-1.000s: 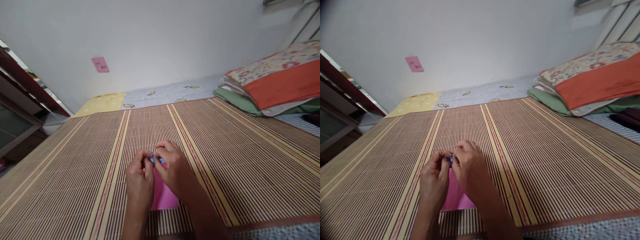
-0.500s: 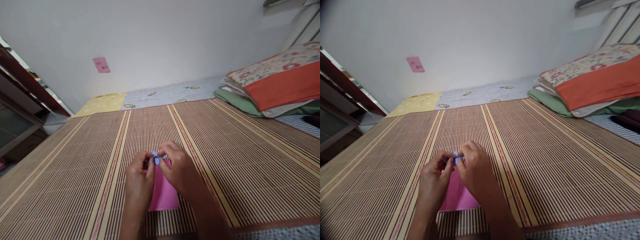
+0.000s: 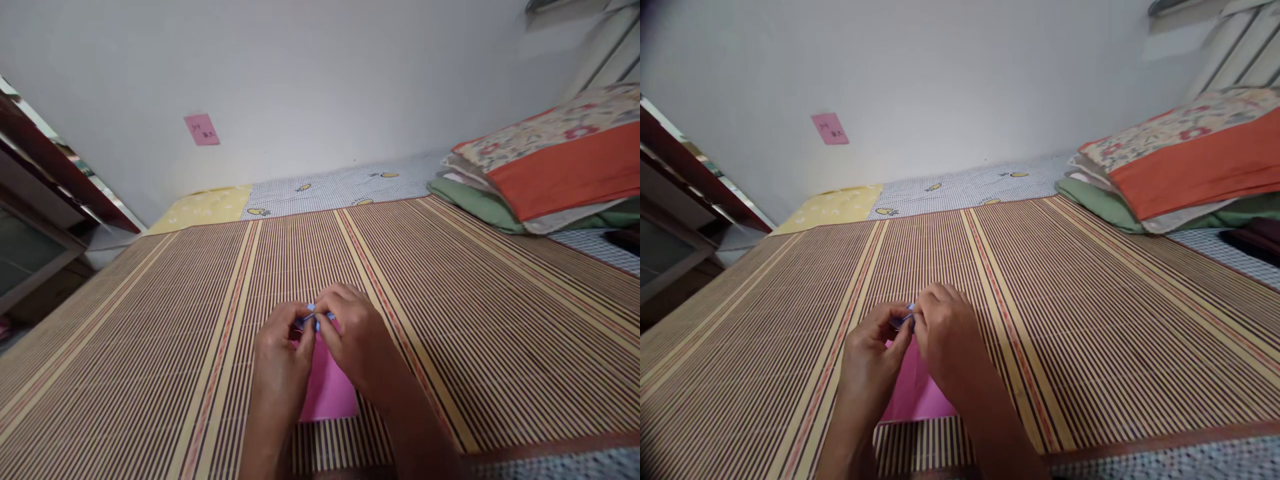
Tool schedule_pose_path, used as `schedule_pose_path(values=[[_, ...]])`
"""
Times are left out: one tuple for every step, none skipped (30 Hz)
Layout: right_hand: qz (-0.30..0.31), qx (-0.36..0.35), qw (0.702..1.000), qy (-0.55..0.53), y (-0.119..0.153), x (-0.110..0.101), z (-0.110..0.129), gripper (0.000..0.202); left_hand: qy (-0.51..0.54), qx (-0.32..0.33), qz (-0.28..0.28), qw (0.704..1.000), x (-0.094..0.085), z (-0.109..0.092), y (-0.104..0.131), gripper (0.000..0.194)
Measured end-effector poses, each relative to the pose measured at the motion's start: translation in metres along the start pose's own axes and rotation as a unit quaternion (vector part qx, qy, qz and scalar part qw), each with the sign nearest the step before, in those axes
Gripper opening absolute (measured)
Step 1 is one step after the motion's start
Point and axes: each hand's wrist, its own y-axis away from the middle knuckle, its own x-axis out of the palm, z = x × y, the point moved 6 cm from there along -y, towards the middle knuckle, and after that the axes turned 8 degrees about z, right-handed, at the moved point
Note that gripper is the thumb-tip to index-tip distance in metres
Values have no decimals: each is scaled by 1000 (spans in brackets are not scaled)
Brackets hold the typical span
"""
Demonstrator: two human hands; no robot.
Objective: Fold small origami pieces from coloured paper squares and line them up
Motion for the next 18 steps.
schedule_pose_path(values=[[0,-3,1000,-3,0,0,1,18,-7,9,-4,1000,-1,-2,0,13],[-1,-4,1000,-7,0,0,1,18,-13,19,-9,1000,-2,-4,0,14],[-2,-1,1000,-12,0,0,2,17,-16,27,-15,999,-3,-6,0,14],[-5,5,1000,-19,1,-1,2,16,-17,32,-23,999,-4,-7,0,14],[-14,15,999,-26,1,-2,1,16,-17,35,-33,999,-5,-9,0,14],[-28,29,999,-34,1,-4,0,16,-14,37,-44,998,-6,-10,1,14],[-43,45,997,-40,2,-6,-2,17,-12,38,-57,998,-7,-11,1,14],[-55,64,995,-45,3,-8,-5,17,-13,40,-70,997,-8,-12,2,13],[-58,83,994,-50,4,-8,-7,13,-17,43,-82,996,-9,-13,3,13],[-53,102,992,-55,4,-7,-10,6,-23,47,-91,994,-9,-14,3,13],[-42,118,990,-61,4,-5,-13,1,-31,53,-97,993,-9,-15,4,12],[-32,130,989,-64,4,-4,-15,8,-41,57,-99,993,-8,-15,4,12],[-27,138,988,-64,4,-3,-17,12,-51,61,-97,992,-6,-16,4,13],[-28,141,988,-58,4,-2,-18,14,-58,64,-93,992,-5,-16,4,13],[-34,142,988,-48,4,-3,-18,14,-63,65,-88,992,-2,-16,4,14],[-40,140,989,-39,4,-3,-18,14,-66,65,-81,992,0,-16,4,14],[-43,138,989,-35,4,-4,-18,15,-66,63,-75,993,2,-15,4,14],[-46,134,989,-37,4,-4,-18,15,-64,59,-71,994,3,-14,3,14]])
